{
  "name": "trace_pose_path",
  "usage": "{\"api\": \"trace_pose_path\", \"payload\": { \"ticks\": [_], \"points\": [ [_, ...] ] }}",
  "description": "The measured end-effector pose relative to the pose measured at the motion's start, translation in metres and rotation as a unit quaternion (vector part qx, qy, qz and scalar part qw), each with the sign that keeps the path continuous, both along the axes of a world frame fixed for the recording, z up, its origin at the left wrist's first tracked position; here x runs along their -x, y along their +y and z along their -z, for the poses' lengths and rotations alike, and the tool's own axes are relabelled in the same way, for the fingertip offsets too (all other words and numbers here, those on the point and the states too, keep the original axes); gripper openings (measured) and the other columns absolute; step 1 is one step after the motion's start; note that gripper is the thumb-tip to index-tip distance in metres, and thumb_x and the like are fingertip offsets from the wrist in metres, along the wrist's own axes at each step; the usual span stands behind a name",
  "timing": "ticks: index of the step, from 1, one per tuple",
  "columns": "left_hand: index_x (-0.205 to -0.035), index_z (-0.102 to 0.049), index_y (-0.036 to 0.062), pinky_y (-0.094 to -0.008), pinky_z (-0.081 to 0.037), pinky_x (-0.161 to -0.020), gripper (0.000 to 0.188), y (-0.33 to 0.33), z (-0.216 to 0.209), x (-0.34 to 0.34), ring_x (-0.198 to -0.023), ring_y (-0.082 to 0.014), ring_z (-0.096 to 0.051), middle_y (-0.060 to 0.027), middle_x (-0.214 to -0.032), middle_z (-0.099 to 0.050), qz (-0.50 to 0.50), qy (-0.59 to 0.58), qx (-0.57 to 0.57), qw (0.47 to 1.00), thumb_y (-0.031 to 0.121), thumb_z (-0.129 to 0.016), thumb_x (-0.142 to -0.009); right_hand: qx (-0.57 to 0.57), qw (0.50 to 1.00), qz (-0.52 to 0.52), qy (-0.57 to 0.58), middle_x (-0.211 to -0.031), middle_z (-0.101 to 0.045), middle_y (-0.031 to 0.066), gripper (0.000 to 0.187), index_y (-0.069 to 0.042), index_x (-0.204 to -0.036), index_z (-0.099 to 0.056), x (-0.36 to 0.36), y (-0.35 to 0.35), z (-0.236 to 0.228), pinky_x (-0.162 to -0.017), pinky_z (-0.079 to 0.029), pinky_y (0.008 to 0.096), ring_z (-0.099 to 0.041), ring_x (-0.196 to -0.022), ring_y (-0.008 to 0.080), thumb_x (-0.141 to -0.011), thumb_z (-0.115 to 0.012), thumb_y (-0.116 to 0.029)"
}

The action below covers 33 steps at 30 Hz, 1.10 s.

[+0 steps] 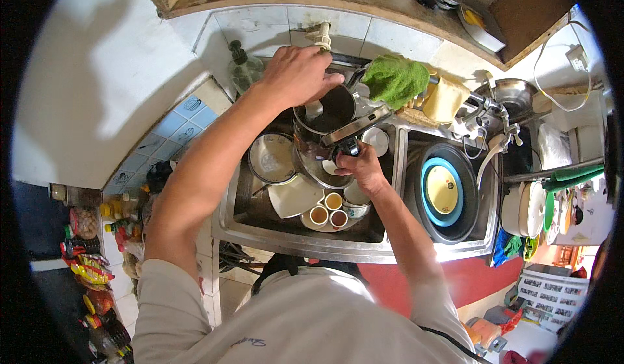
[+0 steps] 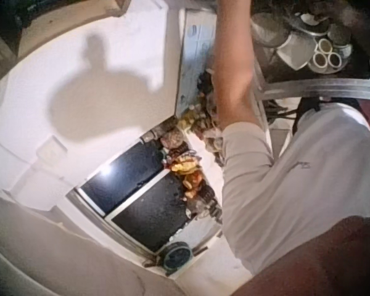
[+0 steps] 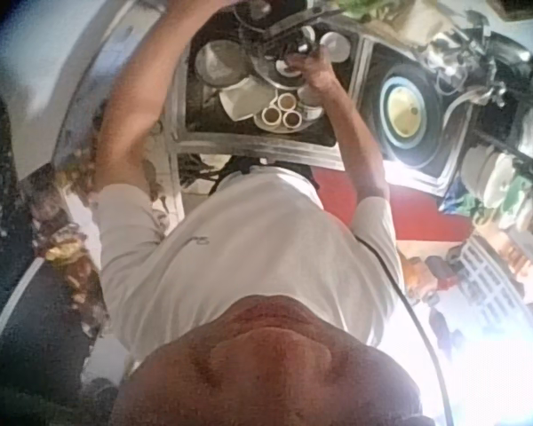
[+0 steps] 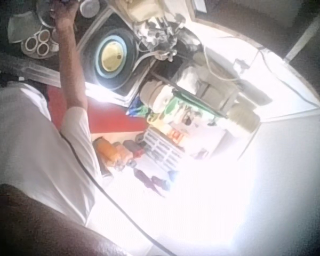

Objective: The person wipes a glass display case and a wooden table with a purple cloth. They then rinse the cloth at the sink, wring it out, and fold it on the table. Finally, they pick up a kettle and rinse it under the tap.

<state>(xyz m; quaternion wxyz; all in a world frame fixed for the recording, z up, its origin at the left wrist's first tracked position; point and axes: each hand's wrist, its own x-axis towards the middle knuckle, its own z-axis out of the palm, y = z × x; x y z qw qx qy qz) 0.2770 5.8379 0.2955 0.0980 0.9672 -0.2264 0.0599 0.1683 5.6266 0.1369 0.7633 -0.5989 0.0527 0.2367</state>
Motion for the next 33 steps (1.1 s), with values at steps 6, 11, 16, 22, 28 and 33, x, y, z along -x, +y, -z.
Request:
{"api": "trace_pose_path", "payload": {
  "ticks": [6,11,16,22,28,33],
  "points": [
    [-0.111,-0.070,0.0055,-0.0547,-0.045,-0.100,0.071,-0.008,0.000,-0.002,-0.111,-0.0427,-0.063,-0.0238,-0.113,-0.069,-0.044,-0.001,-0.030,0.999,0.071,-0.050,-0.090,0.020,1.000,-0.006,0.003,-0.097,-0.066,0.0041,0.034,-0.003,-0.118,-0.058,0.008,0.011,-0.007,-0.068,-0.058,0.0328,-0.064,-0.079,0.0165,-0.084,-0.066,0.001],
    [-0.113,-0.070,0.0065,-0.0546,-0.043,-0.103,0.070,-0.013,-0.005,0.001,-0.114,-0.0424,-0.062,-0.0261,-0.114,-0.068,-0.079,0.041,-0.022,0.996,0.070,-0.052,-0.089,0.014,1.000,-0.013,-0.004,-0.101,-0.069,0.0039,0.034,-0.003,-0.120,-0.059,0.015,0.021,0.000,-0.065,-0.057,0.0319,-0.066,-0.080,0.0167,-0.086,-0.066,-0.002],
    [-0.117,-0.070,0.0070,-0.0535,-0.042,-0.106,0.070,-0.015,0.000,0.004,-0.117,-0.0437,-0.061,-0.0268,-0.115,-0.067,-0.114,0.020,0.015,0.993,0.069,-0.055,-0.088,0.014,1.000,0.014,0.015,-0.083,-0.059,0.0015,0.013,-0.005,-0.089,-0.060,0.023,0.033,-0.006,-0.073,-0.062,0.0406,-0.060,-0.075,0.0130,-0.079,-0.068,-0.008],
    [-0.115,-0.068,-0.0018,-0.0510,-0.045,-0.104,0.070,-0.021,-0.018,0.007,-0.111,-0.0424,-0.065,-0.0276,-0.113,-0.069,-0.127,0.097,0.028,0.987,0.062,-0.060,-0.087,-0.008,0.999,0.033,0.039,-0.082,-0.059,0.0009,0.013,-0.006,-0.089,-0.060,0.032,0.032,0.007,-0.076,-0.063,0.0410,-0.060,-0.075,0.0127,-0.079,-0.068,-0.010],
    [-0.109,-0.069,-0.0031,-0.0472,-0.052,-0.097,0.061,-0.022,-0.017,0.008,-0.107,-0.0394,-0.067,-0.0276,-0.110,-0.070,-0.132,0.098,0.023,0.986,0.054,-0.058,-0.090,-0.041,0.998,0.032,0.037,-0.097,-0.066,0.0039,0.031,-0.001,-0.115,-0.062,0.037,0.032,0.024,-0.073,-0.060,0.0348,-0.065,-0.083,0.0167,-0.085,-0.070,0.000],
    [-0.111,-0.067,-0.0033,-0.0483,-0.053,-0.095,0.059,-0.020,-0.023,0.010,-0.104,-0.0385,-0.069,-0.0264,-0.107,-0.071,-0.130,0.127,0.030,0.983,0.052,-0.057,-0.093,-0.012,0.998,0.053,0.025,-0.087,-0.062,0.0014,0.019,-0.005,-0.097,-0.061,0.040,0.044,0.011,-0.073,-0.063,0.0396,-0.063,-0.079,0.0123,-0.081,-0.071,-0.007]
  ]
}}
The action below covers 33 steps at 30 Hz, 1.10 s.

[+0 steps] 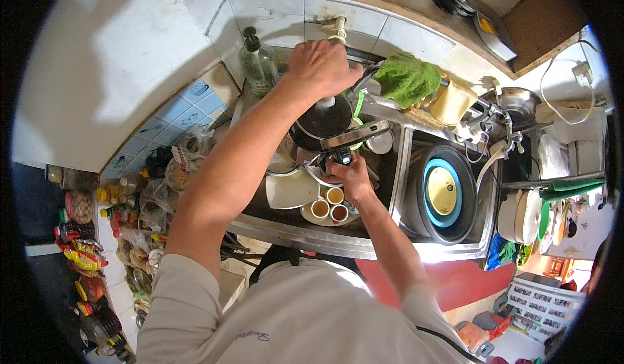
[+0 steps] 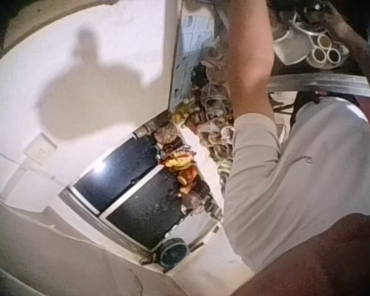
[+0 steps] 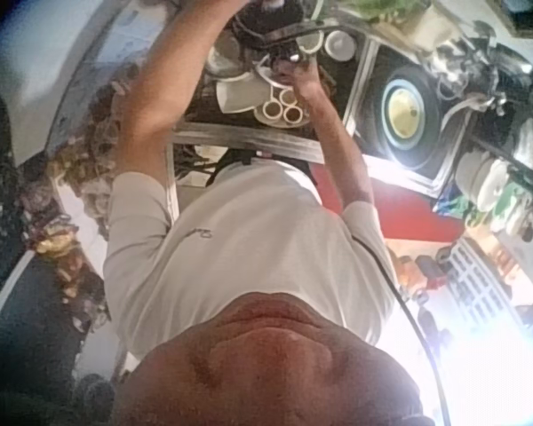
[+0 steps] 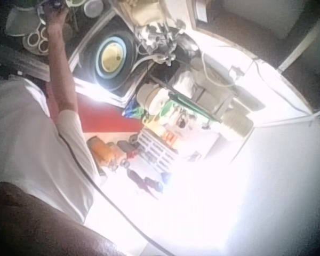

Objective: The person wipes a glass display case and a wooden table with a purple cloth. They then rinse the cloth at the sink, wring it out, and fold it on the table. Finally, they pick up a kettle and rinse it under the tap.

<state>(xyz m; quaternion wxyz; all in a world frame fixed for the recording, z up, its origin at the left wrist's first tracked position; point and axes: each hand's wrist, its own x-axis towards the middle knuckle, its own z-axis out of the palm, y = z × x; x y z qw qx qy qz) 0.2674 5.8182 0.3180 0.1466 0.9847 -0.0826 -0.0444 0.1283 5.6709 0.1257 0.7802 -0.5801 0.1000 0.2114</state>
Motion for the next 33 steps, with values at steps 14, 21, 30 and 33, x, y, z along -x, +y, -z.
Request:
{"api": "trace_pose_path", "payload": {
  "ticks": [14,21,30,33],
  "points": [
    [-0.127,-0.059,-0.0055,-0.0474,-0.051,-0.097,0.061,0.001,0.003,0.001,-0.101,-0.0329,-0.070,-0.0223,-0.103,-0.071,0.005,-0.009,-0.017,1.000,0.047,-0.054,-0.096,0.053,0.998,-0.012,-0.019,-0.086,-0.062,0.0021,0.011,-0.004,-0.093,-0.061,-0.001,0.002,-0.005,-0.074,-0.060,0.0329,-0.062,-0.076,0.0117,-0.083,-0.064,-0.002],
    [-0.140,-0.048,-0.0016,-0.0487,-0.050,-0.100,0.067,0.005,-0.005,0.004,-0.114,-0.0354,-0.065,-0.0232,-0.120,-0.066,0.044,0.028,-0.019,0.998,0.041,-0.063,-0.091,0.055,0.998,-0.002,-0.015,-0.086,-0.061,0.0006,0.012,-0.004,-0.092,-0.061,-0.003,0.000,-0.001,-0.074,-0.061,0.0347,-0.061,-0.076,0.0103,-0.081,-0.067,-0.004],
    [-0.133,-0.047,-0.0037,-0.0492,-0.049,-0.100,0.053,0.039,0.028,0.004,-0.115,-0.0424,-0.061,-0.0289,-0.134,-0.050,0.179,-0.080,0.003,0.980,0.020,-0.062,-0.088,0.061,0.998,0.010,-0.010,-0.088,-0.064,0.0030,0.014,-0.003,-0.095,-0.063,0.007,-0.008,0.002,-0.072,-0.062,0.0371,-0.062,-0.077,0.0121,-0.082,-0.067,-0.004],
    [-0.134,-0.047,-0.0029,-0.0481,-0.050,-0.099,0.054,0.043,0.023,0.007,-0.115,-0.0428,-0.061,-0.0295,-0.134,-0.052,0.169,-0.051,0.028,0.984,0.020,-0.063,-0.088,0.042,0.999,0.002,-0.005,-0.087,-0.063,0.0034,0.016,-0.003,-0.094,-0.063,0.012,-0.010,-0.014,-0.071,-0.062,0.0362,-0.062,-0.077,0.0128,-0.080,-0.069,-0.005]
  ]
}}
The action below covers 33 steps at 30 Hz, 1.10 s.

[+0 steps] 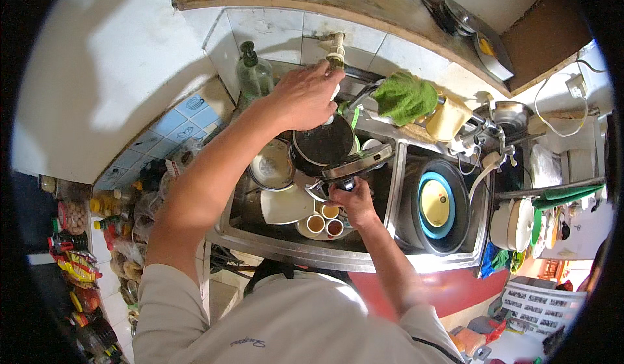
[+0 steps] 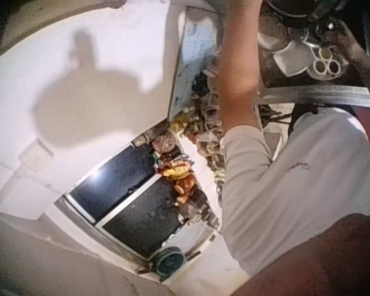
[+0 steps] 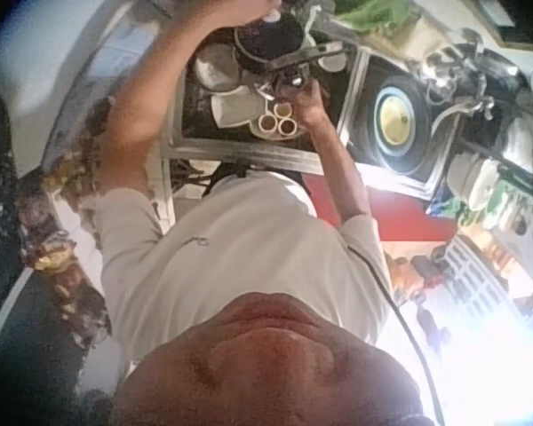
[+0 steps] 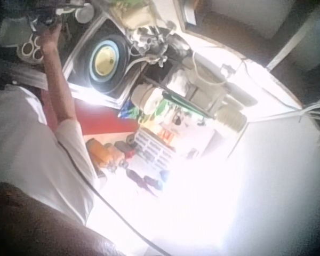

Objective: The person wipes a glass display case and a wooden table with a purple cloth. They then rinse the cloth at the sink, wring it out, and fold it on the table. Finally, they pick up a kettle and rinse it under the tap.

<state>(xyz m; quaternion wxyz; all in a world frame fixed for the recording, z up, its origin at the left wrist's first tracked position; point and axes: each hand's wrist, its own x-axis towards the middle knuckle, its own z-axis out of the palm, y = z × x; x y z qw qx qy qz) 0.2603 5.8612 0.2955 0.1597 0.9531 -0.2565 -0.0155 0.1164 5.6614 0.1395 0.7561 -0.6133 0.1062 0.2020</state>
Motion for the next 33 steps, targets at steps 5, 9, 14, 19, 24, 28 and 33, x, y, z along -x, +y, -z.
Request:
{"api": "trace_pose_path", "payload": {
  "ticks": [5,9,14,19,24,28,33],
  "points": [
    [-0.134,-0.056,0.0081,-0.0432,-0.050,-0.094,0.052,0.030,0.015,0.016,-0.111,-0.0342,-0.062,-0.0185,-0.121,-0.062,-0.067,-0.046,0.228,0.970,0.024,-0.071,-0.087,-0.007,1.000,0.004,0.010,-0.084,-0.062,0.0046,0.015,-0.003,-0.091,-0.062,0.008,0.001,-0.019,-0.071,-0.062,0.0351,-0.063,-0.076,0.0146,-0.078,-0.069,-0.007],
    [-0.114,-0.068,0.0034,-0.0309,-0.055,-0.073,0.023,0.048,0.022,0.059,-0.086,-0.0187,-0.066,-0.0107,-0.097,-0.068,-0.110,-0.008,0.414,0.903,0.015,-0.068,-0.094,0.007,1.000,-0.007,0.018,-0.084,-0.062,0.0060,0.015,-0.002,-0.091,-0.062,0.004,0.005,-0.035,-0.071,-0.063,0.0357,-0.064,-0.074,0.0162,-0.079,-0.068,-0.009],
    [-0.113,-0.068,0.0012,-0.0277,-0.055,-0.068,0.023,0.048,0.033,0.108,-0.078,-0.0153,-0.066,-0.0091,-0.094,-0.068,-0.065,-0.017,0.428,0.901,0.013,-0.070,-0.093,-0.015,0.998,-0.015,0.053,-0.086,-0.062,0.0070,0.016,-0.002,-0.092,-0.063,0.001,0.008,-0.053,-0.071,-0.064,0.0368,-0.066,-0.076,0.0171,-0.079,-0.069,-0.009],
    [-0.120,-0.065,0.0016,-0.0321,-0.057,-0.069,0.034,0.016,0.028,0.139,-0.081,-0.0224,-0.068,-0.0143,-0.101,-0.067,-0.016,-0.061,0.418,0.906,0.009,-0.073,-0.088,-0.021,0.998,-0.017,0.060,-0.097,-0.068,0.0089,0.024,-0.001,-0.106,-0.064,0.008,0.006,-0.039,-0.070,-0.065,0.0395,-0.071,-0.084,0.0228,-0.082,-0.069,-0.005],
    [-0.123,-0.062,0.0024,-0.0335,-0.053,-0.061,0.038,0.010,0.038,0.144,-0.074,-0.0212,-0.065,-0.0128,-0.095,-0.065,-0.027,-0.114,0.423,0.898,0.008,-0.074,-0.088,-0.026,0.998,0.014,0.058,-0.101,-0.071,0.0108,0.028,-0.001,-0.112,-0.065,0.016,0.021,-0.041,-0.068,-0.065,0.0381,-0.073,-0.085,0.0238,-0.086,-0.070,-0.008],
    [-0.116,-0.065,0.0051,-0.0344,-0.052,-0.059,0.029,0.013,0.038,0.127,-0.066,-0.0231,-0.065,-0.0101,-0.086,-0.066,-0.063,-0.136,0.423,0.894,0.010,-0.073,-0.089,-0.001,0.997,-0.007,0.075,-0.091,-0.066,0.0072,0.017,-0.002,-0.100,-0.064,0.009,0.018,-0.045,-0.066,-0.065,0.0398,-0.068,-0.077,0.0204,-0.084,-0.068,-0.003],
    [-0.129,-0.065,0.0103,-0.0356,-0.047,-0.052,0.040,0.017,0.045,0.125,-0.060,-0.0227,-0.060,-0.0086,-0.083,-0.062,-0.020,-0.199,0.393,0.897,0.007,-0.071,-0.091,-0.013,0.995,0.024,0.099,-0.088,-0.064,0.0057,0.016,-0.002,-0.096,-0.063,0.016,0.027,-0.064,-0.065,-0.066,0.0388,-0.067,-0.077,0.0187,-0.082,-0.069,-0.001]
  ]
}}
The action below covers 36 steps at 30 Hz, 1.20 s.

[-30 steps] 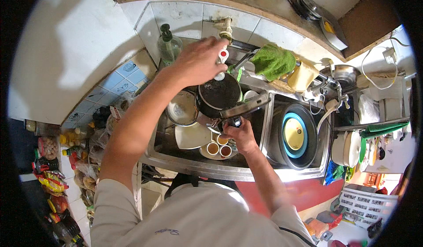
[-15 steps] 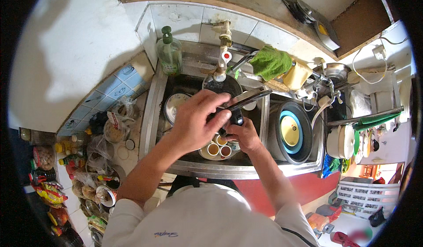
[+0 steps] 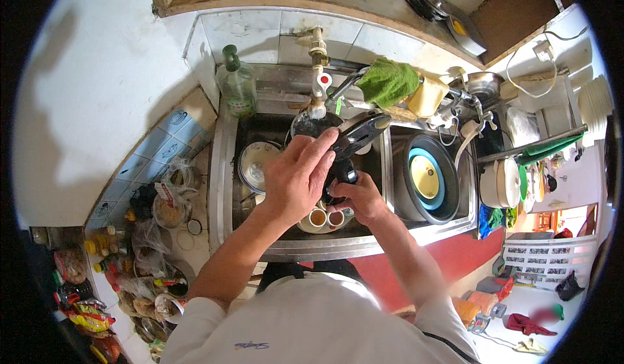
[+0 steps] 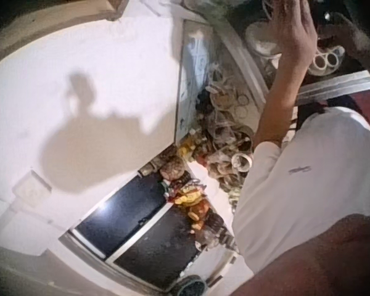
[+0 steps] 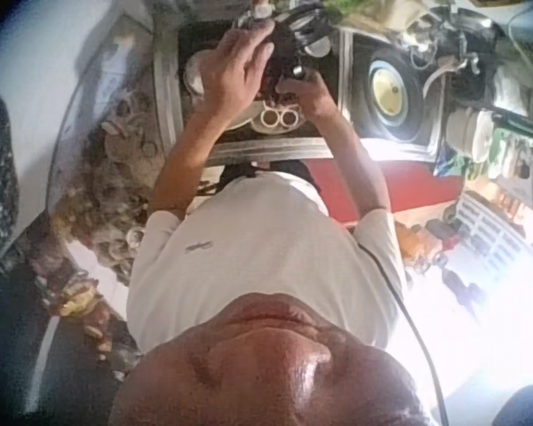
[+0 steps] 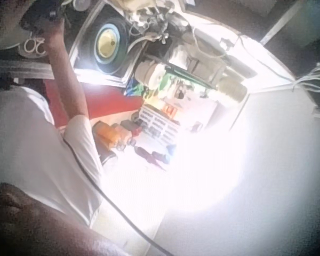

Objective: The person wipes a glass display case and a wooden table with a purple cloth. They then rinse the cloth at the sink, wring it out, and fold it on the table. Finally, they pick up a kettle and rinse it under the tap.

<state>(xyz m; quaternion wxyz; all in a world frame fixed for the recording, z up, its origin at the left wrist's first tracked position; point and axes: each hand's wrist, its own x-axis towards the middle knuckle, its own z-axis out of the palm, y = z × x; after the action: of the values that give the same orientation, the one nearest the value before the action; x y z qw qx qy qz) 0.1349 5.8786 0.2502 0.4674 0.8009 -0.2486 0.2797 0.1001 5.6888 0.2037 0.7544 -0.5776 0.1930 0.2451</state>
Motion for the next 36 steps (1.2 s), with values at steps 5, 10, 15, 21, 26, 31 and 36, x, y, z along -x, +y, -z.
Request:
{"api": "trace_pose_path", "payload": {
  "ticks": [5,10,15,21,26,31,36],
  "points": [
    [-0.126,-0.066,0.0089,-0.0353,-0.045,-0.050,0.038,-0.003,0.002,0.004,-0.058,-0.0215,-0.059,-0.0075,-0.079,-0.061,0.015,0.042,0.043,0.998,0.007,-0.073,-0.089,0.024,0.999,-0.004,0.034,-0.090,-0.064,0.0051,0.020,-0.002,-0.101,-0.063,0.011,-0.004,-0.004,-0.065,-0.066,0.0392,-0.068,-0.078,0.0189,-0.081,-0.069,0.000],
    [-0.115,-0.072,0.0058,-0.0331,-0.049,-0.053,0.032,-0.005,0.008,0.042,-0.062,-0.0205,-0.062,-0.0076,-0.083,-0.066,0.080,0.010,0.014,0.997,0.004,-0.076,-0.083,-0.001,0.999,0.039,-0.010,-0.092,-0.066,0.0060,0.022,-0.002,-0.104,-0.064,0.049,-0.010,0.006,-0.067,-0.059,0.0341,-0.066,-0.077,0.0174,-0.083,-0.069,-0.001],
    [-0.104,-0.072,0.0055,-0.0290,-0.049,-0.052,0.015,0.003,0.025,0.104,-0.066,-0.0140,-0.065,-0.0080,-0.086,-0.068,0.267,0.112,-0.001,0.957,0.011,-0.071,-0.090,0.037,0.987,0.042,-0.152,-0.124,-0.062,0.0077,0.040,-0.006,-0.126,-0.059,0.125,-0.033,0.068,-0.102,-0.050,0.0388,-0.057,-0.117,0.0204,-0.090,-0.073,-0.014],
    [-0.088,-0.068,0.0055,-0.0308,-0.046,-0.047,0.011,-0.010,-0.002,0.146,-0.055,-0.0133,-0.061,-0.0012,-0.066,-0.063,0.315,0.136,-0.022,0.939,0.016,-0.071,-0.092,-0.137,0.983,0.124,-0.024,-0.146,-0.047,0.0244,0.056,-0.001,-0.150,-0.037,0.195,-0.053,0.064,-0.112,-0.046,0.0507,-0.049,-0.134,0.0386,-0.107,-0.040,-0.037],
    [-0.106,-0.072,0.0117,-0.0258,-0.054,-0.059,0.034,-0.057,-0.035,0.162,-0.071,-0.0144,-0.066,-0.0041,-0.097,-0.065,0.268,-0.002,-0.036,0.963,0.020,-0.087,-0.076,-0.072,0.983,0.166,-0.037,-0.128,-0.061,0.0133,0.043,-0.002,-0.134,-0.053,0.220,-0.063,0.053,-0.100,-0.051,0.0380,-0.060,-0.114,0.0235,-0.097,-0.063,-0.020],
    [-0.106,-0.069,0.0034,-0.0295,-0.052,-0.057,0.028,-0.134,-0.036,0.164,-0.065,-0.0203,-0.064,-0.0091,-0.085,-0.066,0.157,-0.068,-0.019,0.985,0.011,-0.080,-0.081,0.076,0.982,0.136,-0.111,-0.092,-0.059,0.0032,0.025,-0.002,-0.098,-0.062,0.262,-0.107,0.029,-0.073,-0.048,0.0279,-0.057,-0.083,0.0123,-0.074,-0.068,-0.001],
    [-0.108,-0.070,0.0003,-0.0266,-0.051,-0.071,0.024,-0.203,-0.017,0.184,-0.078,-0.0133,-0.061,-0.0059,-0.093,-0.065,0.113,0.200,-0.063,0.971,0.005,-0.075,-0.085,0.061,0.967,0.202,-0.140,-0.085,-0.057,0.0020,0.022,0.000,-0.093,-0.061,0.337,-0.166,0.030,-0.072,-0.046,0.0267,-0.055,-0.078,0.0111,-0.073,-0.070,-0.001]
  ]
}}
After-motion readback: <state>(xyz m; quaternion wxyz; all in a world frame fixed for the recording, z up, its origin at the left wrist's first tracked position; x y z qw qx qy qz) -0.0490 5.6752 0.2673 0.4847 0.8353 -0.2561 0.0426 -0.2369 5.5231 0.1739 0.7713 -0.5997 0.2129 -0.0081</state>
